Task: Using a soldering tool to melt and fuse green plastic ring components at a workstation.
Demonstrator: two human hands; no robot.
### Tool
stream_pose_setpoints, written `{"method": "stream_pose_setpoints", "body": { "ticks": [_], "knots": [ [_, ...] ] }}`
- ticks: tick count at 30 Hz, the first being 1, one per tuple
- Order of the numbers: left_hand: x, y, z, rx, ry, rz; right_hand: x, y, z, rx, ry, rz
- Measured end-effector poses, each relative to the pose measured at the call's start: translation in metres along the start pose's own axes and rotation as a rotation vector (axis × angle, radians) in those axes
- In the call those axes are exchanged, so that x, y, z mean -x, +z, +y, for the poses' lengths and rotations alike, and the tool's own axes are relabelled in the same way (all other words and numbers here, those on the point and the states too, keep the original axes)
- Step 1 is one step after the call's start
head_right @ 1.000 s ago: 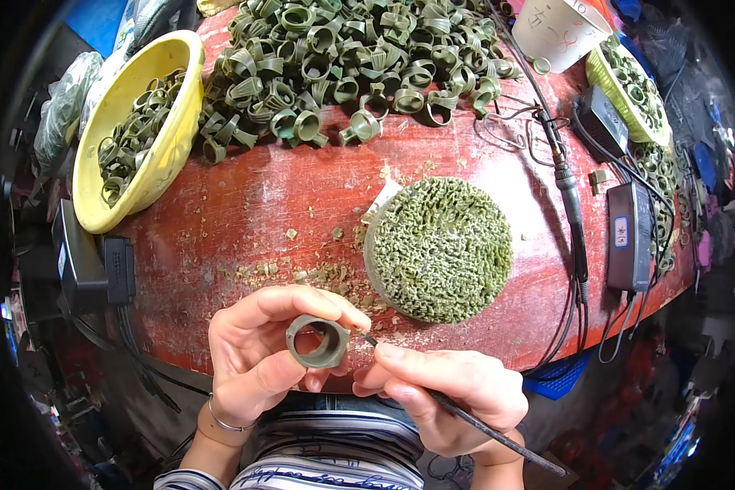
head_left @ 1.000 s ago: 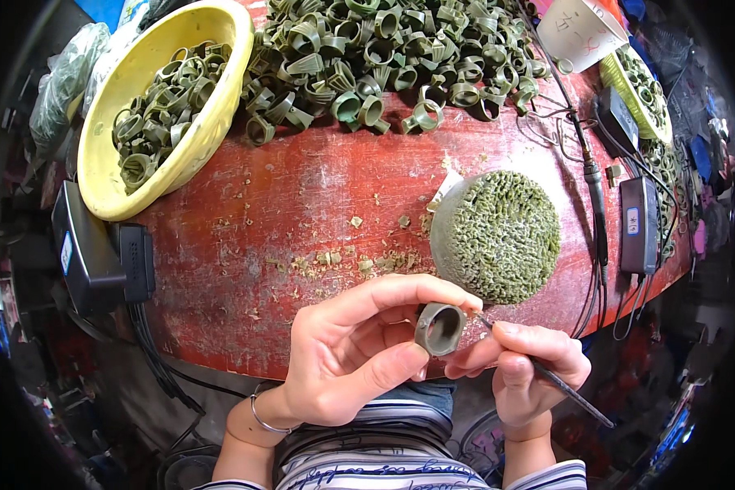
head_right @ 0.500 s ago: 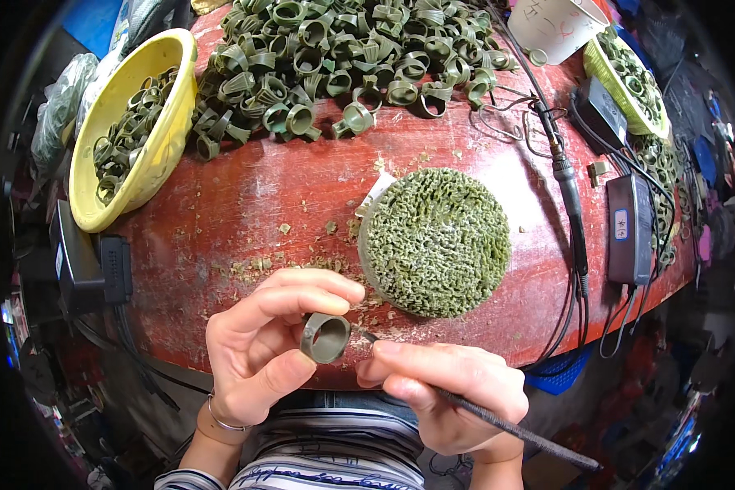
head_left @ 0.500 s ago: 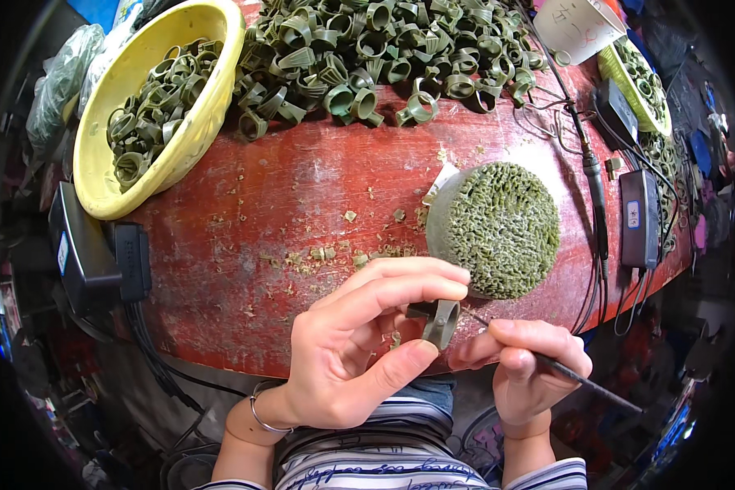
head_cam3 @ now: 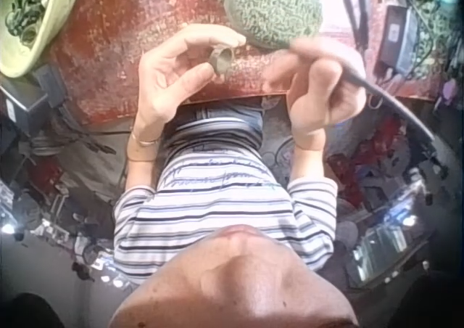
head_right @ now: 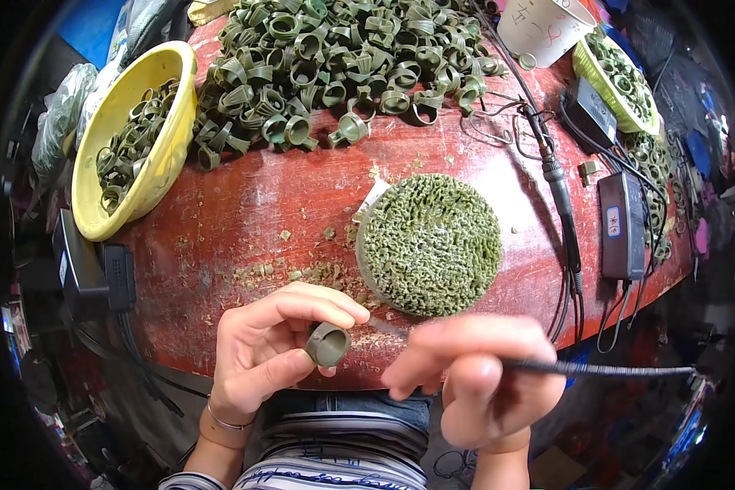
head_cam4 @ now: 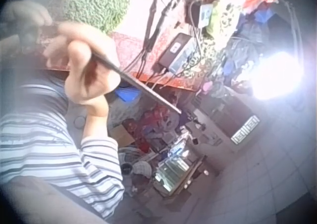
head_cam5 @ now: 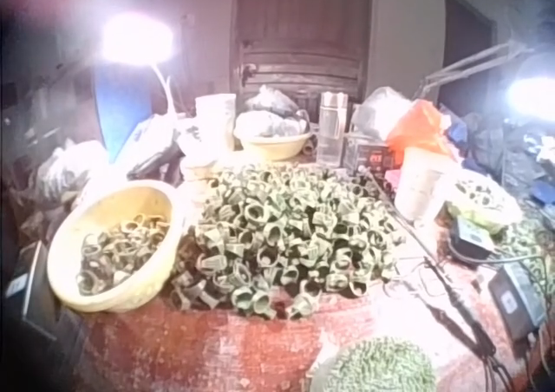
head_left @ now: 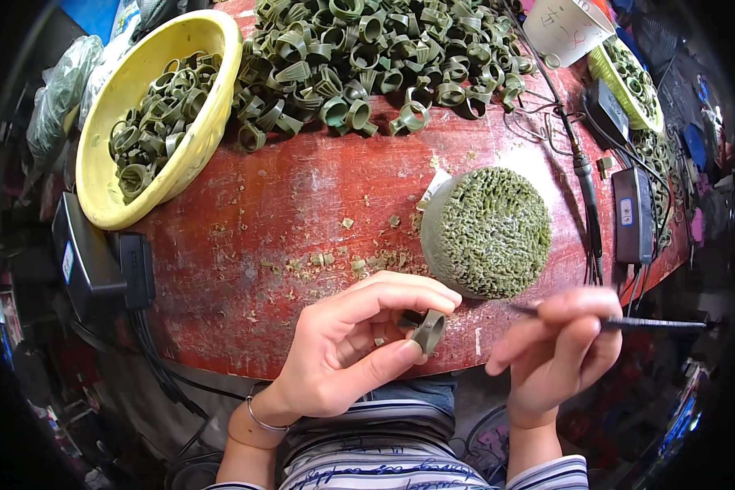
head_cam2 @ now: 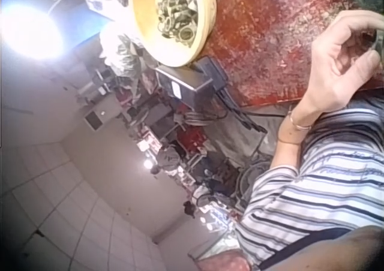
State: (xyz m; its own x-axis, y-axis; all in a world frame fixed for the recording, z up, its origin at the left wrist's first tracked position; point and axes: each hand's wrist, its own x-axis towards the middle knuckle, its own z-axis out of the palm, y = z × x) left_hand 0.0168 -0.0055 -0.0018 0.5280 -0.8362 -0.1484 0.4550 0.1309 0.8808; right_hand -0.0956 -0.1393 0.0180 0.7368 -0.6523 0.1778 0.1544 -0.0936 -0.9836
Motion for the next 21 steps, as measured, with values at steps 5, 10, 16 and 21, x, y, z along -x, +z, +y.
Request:
{"method": "stream_pose_setpoints", "body": {
  "ticks": [5,10,16,21],
  "knots": [
    [-0.002,-0.009,-0.005,0.108,-0.023,-0.188,0.009,0.004,0.009,-0.038,-0.123,-0.142],
    [-0.001,-0.001,-0.005,0.0,-0.005,-0.034,0.001,0.004,0.01,0.162,-0.24,-0.251],
    [-0.006,0.0,-0.01,-0.021,0.028,-0.063,-0.008,-0.002,0.006,0.261,-0.489,-0.406],
    [-0.007,-0.004,-0.012,-0.027,0.088,-0.094,-0.008,-0.024,0.007,0.212,-0.364,-0.466]
  ]
}}
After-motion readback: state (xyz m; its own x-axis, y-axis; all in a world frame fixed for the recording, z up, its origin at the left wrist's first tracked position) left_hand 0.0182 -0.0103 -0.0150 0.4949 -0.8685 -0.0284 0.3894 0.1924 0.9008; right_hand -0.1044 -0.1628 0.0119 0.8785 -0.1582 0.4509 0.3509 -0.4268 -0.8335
